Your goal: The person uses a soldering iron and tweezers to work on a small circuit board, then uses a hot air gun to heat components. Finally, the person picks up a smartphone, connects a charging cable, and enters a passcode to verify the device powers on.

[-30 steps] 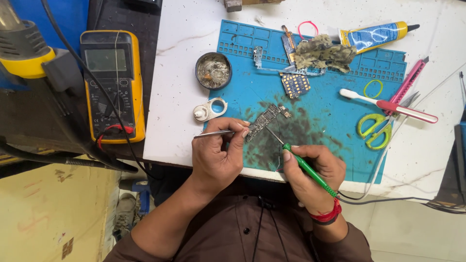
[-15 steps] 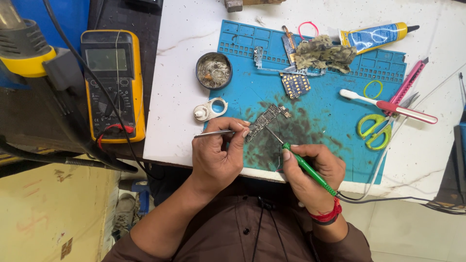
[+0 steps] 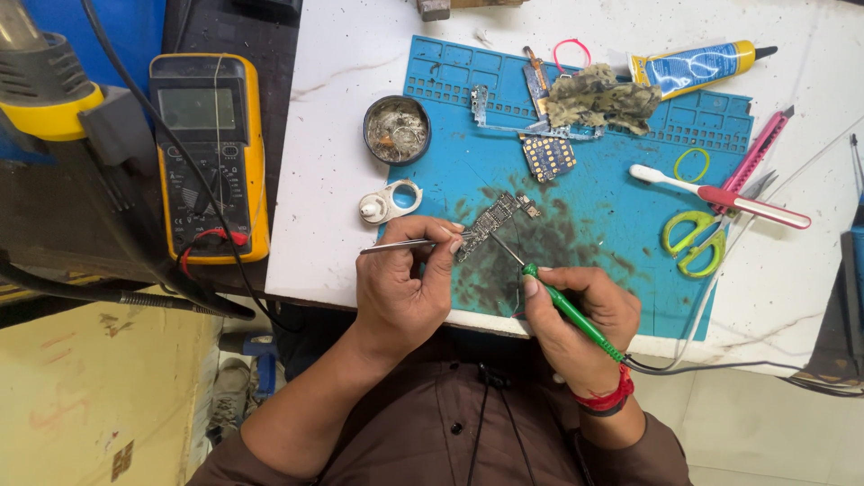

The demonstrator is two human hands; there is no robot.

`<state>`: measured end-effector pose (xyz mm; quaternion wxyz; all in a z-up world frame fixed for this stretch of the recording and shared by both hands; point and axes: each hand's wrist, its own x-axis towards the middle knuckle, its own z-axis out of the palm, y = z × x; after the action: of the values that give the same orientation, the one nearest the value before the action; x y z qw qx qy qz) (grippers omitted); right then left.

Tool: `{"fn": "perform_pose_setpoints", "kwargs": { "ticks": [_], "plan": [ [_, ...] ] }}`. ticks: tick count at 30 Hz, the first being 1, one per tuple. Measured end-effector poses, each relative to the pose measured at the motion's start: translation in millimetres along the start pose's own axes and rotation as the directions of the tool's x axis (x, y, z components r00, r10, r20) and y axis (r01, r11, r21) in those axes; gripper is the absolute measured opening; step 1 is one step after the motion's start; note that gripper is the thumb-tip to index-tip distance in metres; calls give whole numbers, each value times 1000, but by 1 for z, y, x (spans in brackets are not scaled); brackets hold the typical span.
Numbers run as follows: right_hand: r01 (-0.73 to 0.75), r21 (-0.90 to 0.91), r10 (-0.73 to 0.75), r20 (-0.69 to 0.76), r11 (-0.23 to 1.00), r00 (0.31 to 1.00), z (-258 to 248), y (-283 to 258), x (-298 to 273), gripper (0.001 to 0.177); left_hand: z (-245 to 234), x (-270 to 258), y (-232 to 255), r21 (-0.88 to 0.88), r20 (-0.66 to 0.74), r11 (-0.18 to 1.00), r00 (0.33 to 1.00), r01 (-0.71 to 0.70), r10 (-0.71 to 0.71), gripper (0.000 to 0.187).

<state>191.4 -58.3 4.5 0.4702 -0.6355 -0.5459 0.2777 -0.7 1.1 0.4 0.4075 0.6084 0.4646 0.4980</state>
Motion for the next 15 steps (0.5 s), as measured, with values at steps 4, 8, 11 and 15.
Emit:
{"fn": "perform_pose_setpoints", "kwargs": {
  "ticks": [4, 8, 11, 15],
  "plan": [
    [-19, -11, 19, -7, 1000, 1000, 0, 0, 0, 12, 0, 1, 0, -6, 1, 1000, 1000, -2, 2, 13],
    [-10, -2, 10, -3, 1000, 1000, 0, 0, 0, 12, 0, 0, 0, -7, 2, 1000, 1000, 19, -19, 13],
    [-10, 2, 10, -1, 1000, 1000, 0, 0, 0, 12, 0, 0, 0, -9, 1, 1000, 1000, 21, -21, 13],
    [-3, -7, 3, -4, 1000, 1000, 0, 0, 0, 12, 1, 0, 0, -10, -4, 1000, 1000, 6, -6, 13]
  ]
}}
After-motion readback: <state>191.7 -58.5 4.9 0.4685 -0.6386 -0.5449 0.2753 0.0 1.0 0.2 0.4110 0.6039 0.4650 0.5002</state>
